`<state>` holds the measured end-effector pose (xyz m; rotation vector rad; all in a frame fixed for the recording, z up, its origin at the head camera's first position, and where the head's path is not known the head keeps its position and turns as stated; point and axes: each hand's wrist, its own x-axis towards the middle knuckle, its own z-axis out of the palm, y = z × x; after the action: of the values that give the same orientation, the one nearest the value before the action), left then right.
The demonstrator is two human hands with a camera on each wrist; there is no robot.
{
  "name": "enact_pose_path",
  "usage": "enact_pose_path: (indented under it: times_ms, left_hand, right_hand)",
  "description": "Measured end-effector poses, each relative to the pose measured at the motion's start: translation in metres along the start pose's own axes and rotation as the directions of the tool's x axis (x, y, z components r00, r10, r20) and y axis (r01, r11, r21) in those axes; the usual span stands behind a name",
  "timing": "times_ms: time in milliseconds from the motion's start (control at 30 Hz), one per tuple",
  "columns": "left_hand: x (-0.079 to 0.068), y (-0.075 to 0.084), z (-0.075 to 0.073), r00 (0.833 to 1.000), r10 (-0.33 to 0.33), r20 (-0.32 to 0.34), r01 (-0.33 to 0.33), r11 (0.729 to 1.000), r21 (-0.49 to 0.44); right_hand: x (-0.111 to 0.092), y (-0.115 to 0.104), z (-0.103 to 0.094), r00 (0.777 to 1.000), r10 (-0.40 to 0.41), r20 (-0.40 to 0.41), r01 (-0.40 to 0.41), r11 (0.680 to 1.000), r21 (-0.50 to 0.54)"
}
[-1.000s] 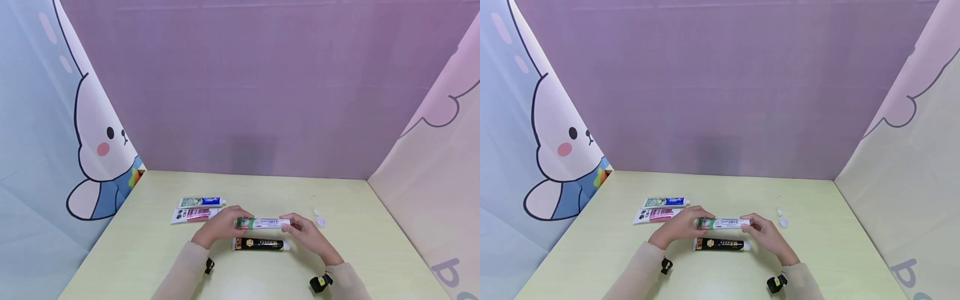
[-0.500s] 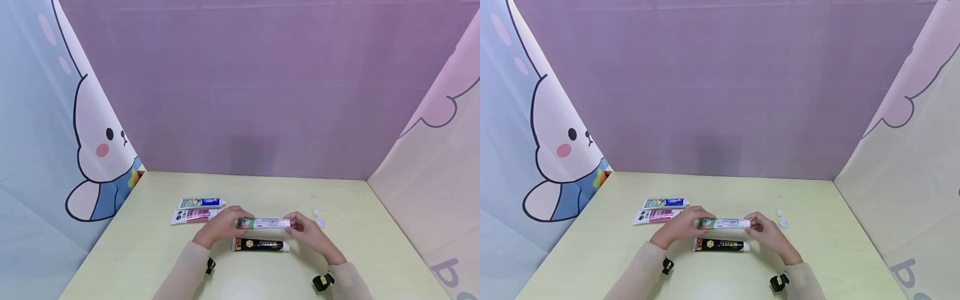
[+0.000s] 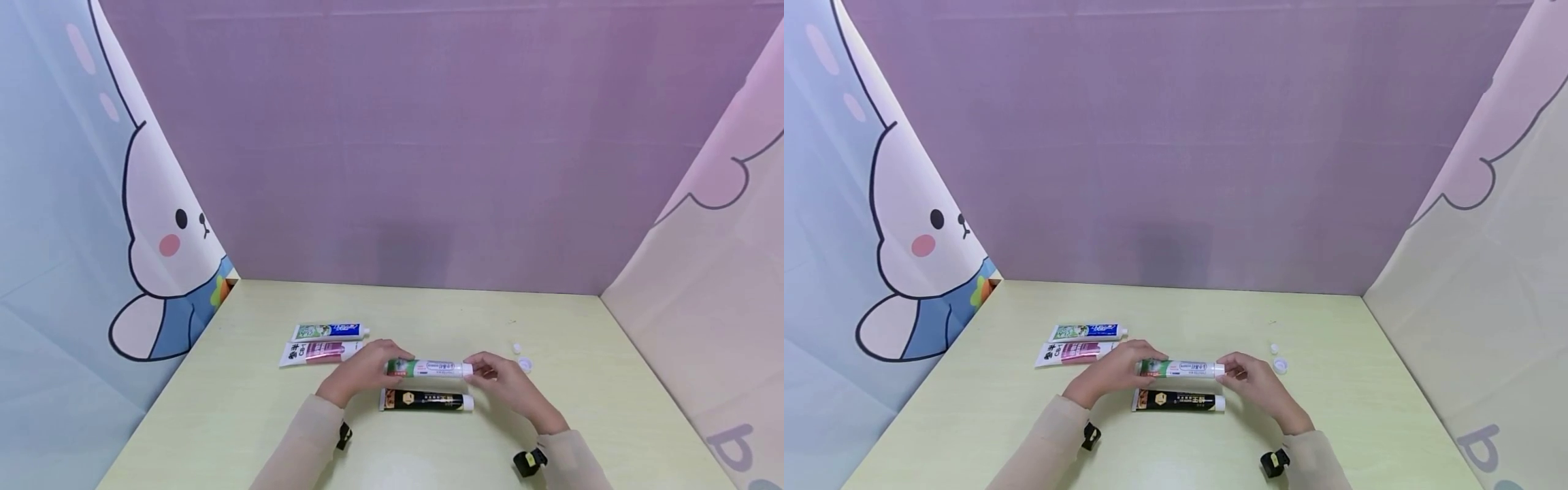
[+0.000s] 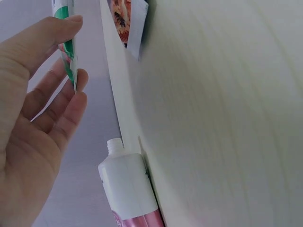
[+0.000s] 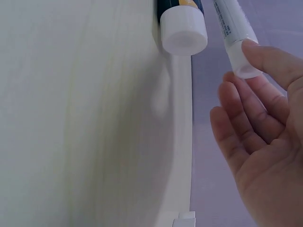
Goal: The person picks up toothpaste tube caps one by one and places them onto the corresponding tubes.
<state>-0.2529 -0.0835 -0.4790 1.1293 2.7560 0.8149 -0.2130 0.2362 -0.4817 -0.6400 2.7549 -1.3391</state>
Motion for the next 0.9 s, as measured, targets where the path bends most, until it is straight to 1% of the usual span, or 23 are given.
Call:
enact_pose_path:
  times_ms: [167, 333, 467, 700, 900]
  left_hand:
    - [0.000, 0.000, 0.004, 0.999, -0.021, 0.026, 0.021, 1.000, -0.006]
    - [0.000, -0.004, 0.010, 1.000, -0.002, 0.029, 0.002, 1.000, 0.004]
    - [0.000, -0.007, 0.014, 1.000, 0.008, 0.025, -0.008, 1.000, -0.007]
    - [0.001, -0.007, 0.018, 0.998, -0.021, 0.053, 0.023, 0.999, -0.035]
    - [0.003, -0.005, 0.019, 0.996, -0.056, 0.069, 0.059, 0.997, -0.042]
  right_hand:
    - [0.000, 0.002, 0.002, 1.000, -0.007, 0.013, 0.007, 1.000, -0.024]
    - [0.001, 0.005, 0.005, 0.999, 0.018, 0.046, -0.017, 1.000, -0.019]
    - [0.002, 0.008, 0.007, 0.997, 0.040, 0.069, -0.039, 0.999, -0.020]
    - [0.001, 0.004, 0.007, 0.991, 0.074, 0.114, -0.074, 0.997, -0.005]
    - [0.002, 0.000, 0.007, 0.990, 0.076, 0.115, -0.074, 0.997, -0.023]
